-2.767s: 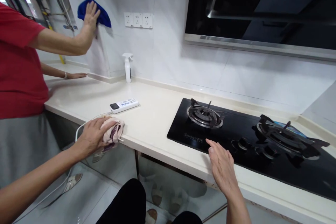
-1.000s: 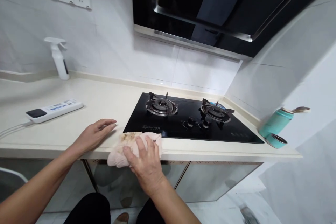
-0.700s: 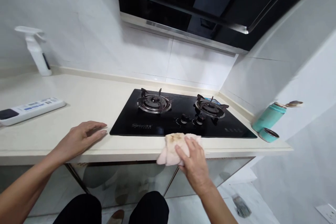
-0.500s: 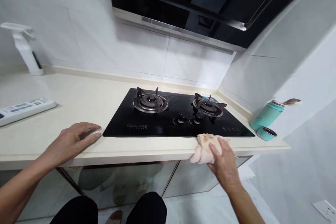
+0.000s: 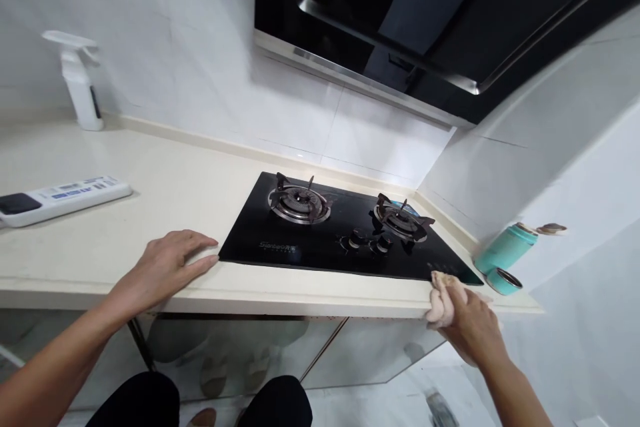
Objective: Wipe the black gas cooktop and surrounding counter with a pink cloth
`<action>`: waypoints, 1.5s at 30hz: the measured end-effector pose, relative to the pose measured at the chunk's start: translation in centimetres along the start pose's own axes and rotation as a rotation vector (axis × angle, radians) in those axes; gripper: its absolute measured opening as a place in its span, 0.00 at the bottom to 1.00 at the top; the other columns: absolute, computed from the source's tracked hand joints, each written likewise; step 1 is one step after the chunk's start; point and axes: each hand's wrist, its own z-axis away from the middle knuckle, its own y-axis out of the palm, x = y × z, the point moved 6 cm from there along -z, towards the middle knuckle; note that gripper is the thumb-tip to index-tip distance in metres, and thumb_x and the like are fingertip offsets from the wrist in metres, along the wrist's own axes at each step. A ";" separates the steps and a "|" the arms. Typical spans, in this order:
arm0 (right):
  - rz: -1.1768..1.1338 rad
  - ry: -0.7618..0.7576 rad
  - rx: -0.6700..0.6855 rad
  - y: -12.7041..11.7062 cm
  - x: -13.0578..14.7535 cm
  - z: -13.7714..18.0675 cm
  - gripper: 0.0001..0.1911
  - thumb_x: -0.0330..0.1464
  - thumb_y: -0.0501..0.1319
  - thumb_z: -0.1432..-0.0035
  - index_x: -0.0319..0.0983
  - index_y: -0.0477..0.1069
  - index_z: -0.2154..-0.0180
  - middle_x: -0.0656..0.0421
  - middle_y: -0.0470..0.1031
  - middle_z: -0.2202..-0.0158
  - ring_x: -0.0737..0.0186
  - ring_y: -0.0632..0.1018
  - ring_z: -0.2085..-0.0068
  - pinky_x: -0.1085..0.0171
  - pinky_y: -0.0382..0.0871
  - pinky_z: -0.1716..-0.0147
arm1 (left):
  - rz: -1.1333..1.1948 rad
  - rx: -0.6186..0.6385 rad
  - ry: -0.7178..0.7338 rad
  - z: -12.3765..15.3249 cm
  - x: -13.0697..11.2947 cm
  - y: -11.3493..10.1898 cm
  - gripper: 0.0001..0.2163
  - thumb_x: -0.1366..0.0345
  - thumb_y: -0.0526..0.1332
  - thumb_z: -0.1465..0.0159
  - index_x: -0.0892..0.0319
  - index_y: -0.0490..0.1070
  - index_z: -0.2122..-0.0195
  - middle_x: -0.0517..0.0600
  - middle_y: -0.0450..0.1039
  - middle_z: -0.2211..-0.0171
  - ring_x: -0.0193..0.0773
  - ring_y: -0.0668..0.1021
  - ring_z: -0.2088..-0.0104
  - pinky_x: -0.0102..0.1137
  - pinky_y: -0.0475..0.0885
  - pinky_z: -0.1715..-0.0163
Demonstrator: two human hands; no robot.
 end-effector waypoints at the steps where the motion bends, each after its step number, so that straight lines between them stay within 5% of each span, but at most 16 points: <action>1: 0.037 -0.018 0.020 0.0 1.9 -0.2 0.46 0.56 0.65 0.50 0.46 0.63 0.34 0.42 0.71 0.46 0.30 0.77 0.56 0.41 0.70 0.63 | 0.012 0.002 0.000 0.1 -0.1 0.0 0.23 0.44 0.52 0.33 0.51 0.77 0.49 0.53 0.78 0.47 0.55 0.74 0.42 0.48 0.64 0.43; 7: -0.006 -0.184 -0.062 -1.7 18.2 -2.6 0.42 0.47 0.71 0.51 0.44 0.63 0.37 0.40 0.63 0.39 0.28 0.74 0.49 0.37 0.73 0.59 | 0.092 -0.018 0.012 0.3 -0.6 -0.1 0.22 0.45 0.54 0.35 0.52 0.78 0.51 0.54 0.78 0.48 0.56 0.73 0.42 0.50 0.63 0.43; 13: -0.197 -0.278 -0.253 -4.3 35.7 -4.6 0.47 0.50 0.71 0.49 0.39 0.59 0.35 0.38 0.62 0.37 0.24 0.68 0.42 0.29 0.67 0.51 | 0.150 -0.047 0.028 0.6 -0.3 0.1 0.21 0.46 0.55 0.34 0.52 0.78 0.50 0.54 0.79 0.48 0.55 0.74 0.42 0.48 0.63 0.42; 17: -0.192 -0.340 -0.303 -4.8 47.3 -5.8 0.32 0.44 0.64 0.38 0.42 0.61 0.36 0.50 0.65 0.35 0.35 0.64 0.35 0.35 0.65 0.43 | 0.194 -0.075 0.013 0.5 0.3 0.1 0.21 0.45 0.56 0.34 0.52 0.79 0.51 0.53 0.80 0.49 0.54 0.75 0.43 0.48 0.63 0.41; 20: -0.170 -0.350 -0.295 -5.0 54.1 -6.9 0.21 0.35 0.61 0.34 0.42 0.67 0.40 0.51 0.66 0.35 0.36 0.65 0.35 0.33 0.64 0.44 | 0.342 -0.093 -0.043 0.3 0.9 -0.4 0.21 0.46 0.54 0.34 0.53 0.79 0.54 0.52 0.81 0.51 0.51 0.77 0.46 0.45 0.68 0.42; 23: -0.210 -0.402 -0.341 -6.0 56.7 -7.4 0.18 0.35 0.61 0.33 0.39 0.71 0.43 0.49 0.68 0.35 0.36 0.68 0.36 0.34 0.67 0.46 | 0.533 -0.111 -0.145 0.4 1.7 -0.9 0.22 0.45 0.55 0.35 0.56 0.78 0.54 0.52 0.81 0.52 0.48 0.80 0.50 0.40 0.73 0.47; 27: -0.271 -0.459 -0.361 -7.5 53.8 -7.0 0.19 0.36 0.59 0.32 0.46 0.68 0.41 0.56 0.69 0.36 0.45 0.70 0.36 0.45 0.72 0.46 | 0.475 -0.105 -0.139 0.5 1.8 -1.0 0.21 0.45 0.57 0.36 0.55 0.79 0.55 0.52 0.81 0.52 0.48 0.80 0.50 0.39 0.73 0.46; 32: -0.302 -0.438 -0.268 -7.0 45.8 -5.7 0.30 0.32 0.62 0.36 0.50 0.60 0.35 0.54 0.67 0.34 0.44 0.69 0.35 0.45 0.71 0.44 | 0.355 -0.070 -0.114 0.5 1.6 -0.6 0.23 0.42 0.56 0.34 0.53 0.79 0.54 0.52 0.81 0.51 0.50 0.79 0.48 0.41 0.71 0.44; 38: -0.302 -0.331 -0.225 -4.0 32.8 -3.2 0.45 0.29 0.71 0.49 0.50 0.57 0.33 0.45 0.58 0.31 0.32 0.67 0.37 0.37 0.69 0.46 | 0.286 -0.020 -0.170 0.5 1.9 -0.4 0.25 0.39 0.57 0.37 0.51 0.80 0.52 0.51 0.80 0.49 0.52 0.79 0.48 0.41 0.73 0.47; 45: -0.086 -0.099 -0.138 -0.9 15.4 -0.3 0.39 0.35 0.67 0.46 0.43 0.59 0.35 0.41 0.58 0.33 0.33 0.65 0.35 0.36 0.66 0.42 | 0.237 -0.028 -0.154 0.1 1.7 -0.5 0.26 0.38 0.58 0.40 0.50 0.81 0.52 0.52 0.81 0.50 0.53 0.79 0.48 0.41 0.74 0.49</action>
